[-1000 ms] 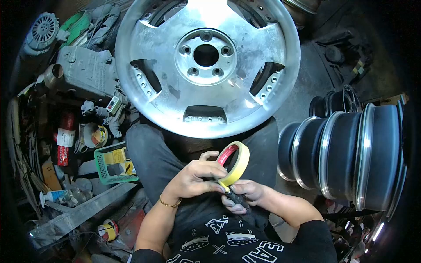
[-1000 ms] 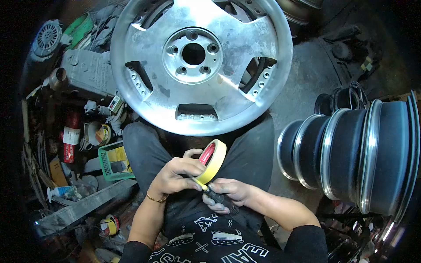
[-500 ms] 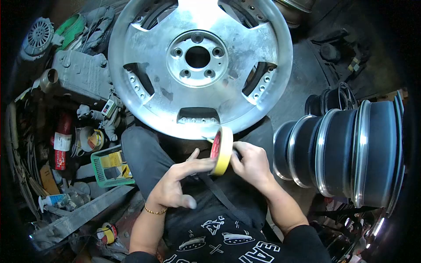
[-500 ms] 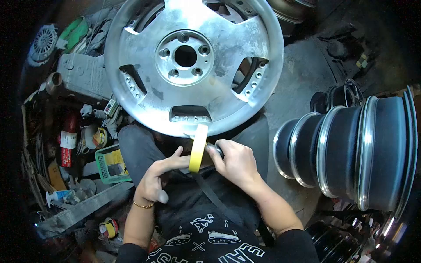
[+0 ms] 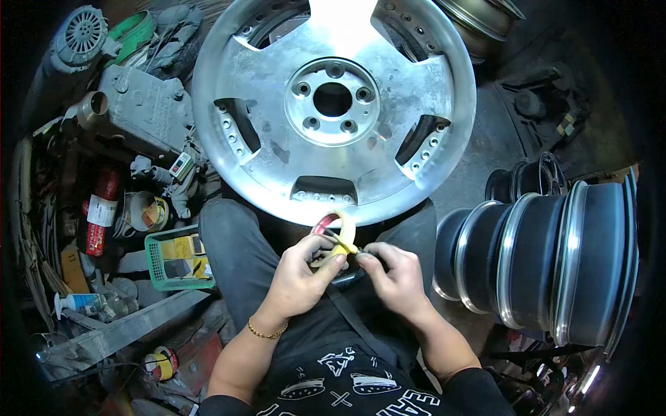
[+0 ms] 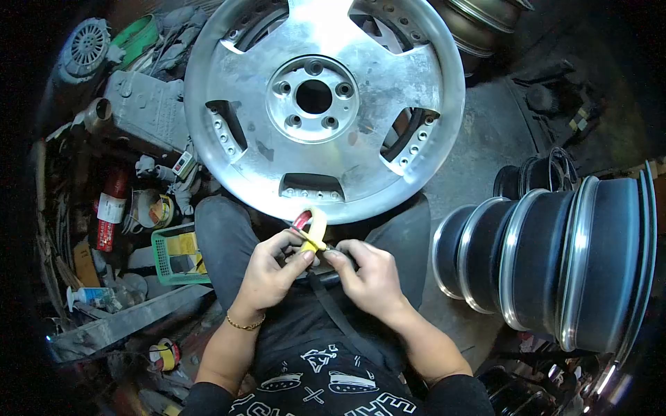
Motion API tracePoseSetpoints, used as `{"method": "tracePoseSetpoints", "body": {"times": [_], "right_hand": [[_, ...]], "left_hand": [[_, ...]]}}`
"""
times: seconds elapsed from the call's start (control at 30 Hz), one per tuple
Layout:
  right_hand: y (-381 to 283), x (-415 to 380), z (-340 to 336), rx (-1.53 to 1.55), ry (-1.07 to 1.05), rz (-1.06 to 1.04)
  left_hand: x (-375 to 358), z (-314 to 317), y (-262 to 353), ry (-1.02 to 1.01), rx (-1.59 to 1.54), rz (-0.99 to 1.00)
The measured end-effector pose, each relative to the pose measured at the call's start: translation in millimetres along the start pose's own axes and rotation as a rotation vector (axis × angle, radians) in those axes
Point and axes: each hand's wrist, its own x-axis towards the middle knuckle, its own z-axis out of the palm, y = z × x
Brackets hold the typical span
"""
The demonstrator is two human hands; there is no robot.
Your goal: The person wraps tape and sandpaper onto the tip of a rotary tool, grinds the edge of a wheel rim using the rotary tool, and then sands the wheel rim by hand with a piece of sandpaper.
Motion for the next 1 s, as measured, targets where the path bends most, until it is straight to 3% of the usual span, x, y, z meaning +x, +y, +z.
{"method": "tracePoseSetpoints", "body": {"times": [0.03, 0.07, 0.13, 0.2, 0.3, 0.37, 0.4, 0.5, 0.67, 0.8, 0.87, 0.9, 0.93, 1.0], "right_hand": [[-1.8, 1.6, -8.1, 0.209, -0.205, 0.171], [0.1, 0.9, -8.6, 0.209, -0.203, 0.17], [6.3, -3.5, -7.1, 0.787, -0.463, 0.518], [7.0, -4.3, -6.8, 0.789, -0.48, 0.503], [4.1, -4.3, -7.7, 0.866, -0.549, 0.601], [5.3, -6.3, -5.7, 1.209, -0.683, 0.733], [5.5, -9.1, -3.2, 1.21, -0.687, 0.732], [7.5, -19.1, 7.0, 1.585, -0.757, 0.84], [14.7, -24.6, 17.3, 1.617, -0.774, 0.866], [24.7, -23.8, 26.0, 1.7, -0.704, 0.98], [25.4, -25.5, 25.7, 1.624, -0.731, 0.94], [19.5, -26.3, 22.4, 1.575, -0.732, 0.852], [14.2, -25.6, 18.4, 1.525, -0.729, 0.759], [9.2, -20.7, 11.1, 1.402, -0.676, 0.704]], "left_hand": [[0.4, 0.6, -11.1, 0.048, 0.134, 0.103], [0.4, 1.2, -9.8, 0.047, 0.135, 0.104], [-1.8, 3.4, -3.8, 0.088, 0.364, 0.251], [-2.8, 3.7, 0.4, 0.071, 0.331, 0.163], [-2.5, 0.6, -6.6, 0.095, 0.373, 0.302], [1.8, -4.1, -11.8, 0.023, 0.2, 0.306], [4.1, -7.0, -15.3, 0.026, 0.202, 0.306], [12.1, -21.8, -14.8, -0.148, 0.25, 0.473], [21.7, -34.8, -10.6, -0.194, 0.421, 0.607], [25.2, -31.1, -23.6, -0.04, 0.612, 0.623], [26.0, -31.4, -28.0, 0.041, 1.01, 0.448], [30.6, -39.0, -38.9, 0.073, 1.004, 0.581], [29.7, -37.8, -44.8, 0.079, 1.002, 0.58], [26.2, -29.7, -48.1, 0.279, 0.483, 0.236]]}}
